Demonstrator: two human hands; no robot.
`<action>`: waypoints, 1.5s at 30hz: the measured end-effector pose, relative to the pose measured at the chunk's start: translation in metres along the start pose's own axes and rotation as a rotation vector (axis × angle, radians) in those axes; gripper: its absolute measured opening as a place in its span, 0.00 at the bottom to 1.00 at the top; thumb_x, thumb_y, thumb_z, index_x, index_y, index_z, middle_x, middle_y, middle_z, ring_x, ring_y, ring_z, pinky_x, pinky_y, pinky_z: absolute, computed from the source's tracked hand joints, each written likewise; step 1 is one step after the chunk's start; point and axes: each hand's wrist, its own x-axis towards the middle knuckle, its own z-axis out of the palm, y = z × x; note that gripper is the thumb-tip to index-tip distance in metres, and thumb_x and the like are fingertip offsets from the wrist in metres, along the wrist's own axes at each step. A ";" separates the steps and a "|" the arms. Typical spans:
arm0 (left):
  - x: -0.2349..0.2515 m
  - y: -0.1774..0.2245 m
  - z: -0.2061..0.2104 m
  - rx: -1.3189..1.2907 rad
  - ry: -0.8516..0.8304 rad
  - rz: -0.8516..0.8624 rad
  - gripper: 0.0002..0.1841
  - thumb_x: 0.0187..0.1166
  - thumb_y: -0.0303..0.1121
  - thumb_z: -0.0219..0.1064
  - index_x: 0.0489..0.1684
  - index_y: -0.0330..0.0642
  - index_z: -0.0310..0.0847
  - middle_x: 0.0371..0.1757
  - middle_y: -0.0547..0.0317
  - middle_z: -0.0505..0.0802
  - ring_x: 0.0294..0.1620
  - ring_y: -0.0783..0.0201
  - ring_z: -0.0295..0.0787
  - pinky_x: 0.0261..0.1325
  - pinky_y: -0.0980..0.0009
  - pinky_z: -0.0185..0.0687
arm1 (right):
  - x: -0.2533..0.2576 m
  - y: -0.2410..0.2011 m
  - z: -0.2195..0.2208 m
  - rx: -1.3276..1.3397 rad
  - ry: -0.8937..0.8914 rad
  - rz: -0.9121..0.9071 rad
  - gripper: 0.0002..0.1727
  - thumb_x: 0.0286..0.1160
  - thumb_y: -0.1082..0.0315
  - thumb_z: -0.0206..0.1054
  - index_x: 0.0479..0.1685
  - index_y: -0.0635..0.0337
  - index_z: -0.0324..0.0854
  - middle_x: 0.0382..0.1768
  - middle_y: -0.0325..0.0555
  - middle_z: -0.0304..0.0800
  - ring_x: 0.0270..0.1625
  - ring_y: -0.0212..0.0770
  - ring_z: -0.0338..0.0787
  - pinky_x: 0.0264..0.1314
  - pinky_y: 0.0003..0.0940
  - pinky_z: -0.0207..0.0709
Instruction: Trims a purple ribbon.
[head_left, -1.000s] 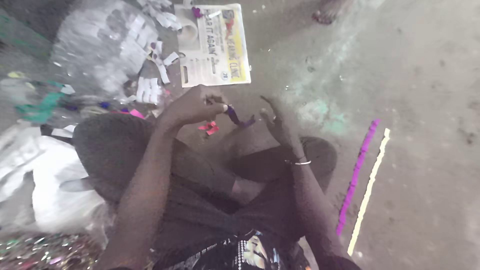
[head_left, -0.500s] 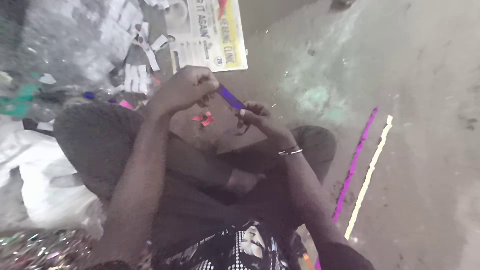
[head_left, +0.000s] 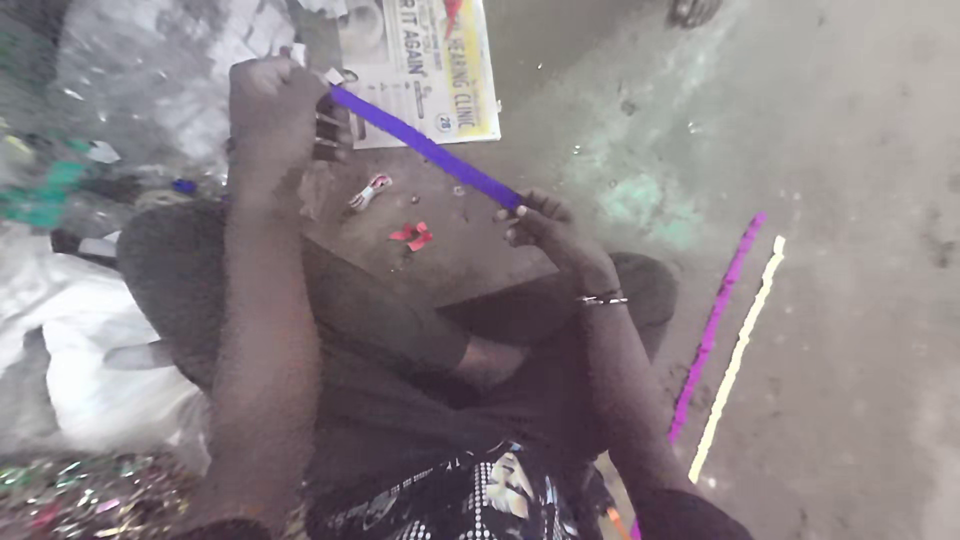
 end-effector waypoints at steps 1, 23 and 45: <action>0.000 0.000 -0.001 -0.005 0.013 -0.003 0.11 0.93 0.38 0.49 0.45 0.48 0.76 0.30 0.75 0.88 0.26 0.75 0.89 0.32 0.73 0.91 | 0.000 -0.002 0.000 0.017 -0.003 0.018 0.13 0.91 0.71 0.48 0.64 0.59 0.73 0.54 0.42 0.92 0.44 0.34 0.94 0.47 0.31 0.90; 0.001 -0.004 0.003 -0.078 0.048 0.022 0.15 0.96 0.44 0.44 0.46 0.49 0.74 0.28 0.74 0.82 0.23 0.74 0.83 0.30 0.72 0.88 | 0.002 0.002 0.002 0.141 0.278 -0.239 0.15 0.90 0.69 0.54 0.35 0.61 0.83 0.28 0.43 0.94 0.26 0.32 0.91 0.29 0.27 0.86; 0.046 -0.062 0.055 0.845 -0.118 -0.078 0.24 0.81 0.36 0.65 0.72 0.31 0.77 0.72 0.25 0.81 0.76 0.26 0.73 0.71 0.25 0.66 | 0.054 0.020 -0.046 -0.626 0.708 0.160 0.20 0.93 0.63 0.50 0.69 0.67 0.79 0.59 0.60 0.89 0.58 0.49 0.91 0.64 0.47 0.82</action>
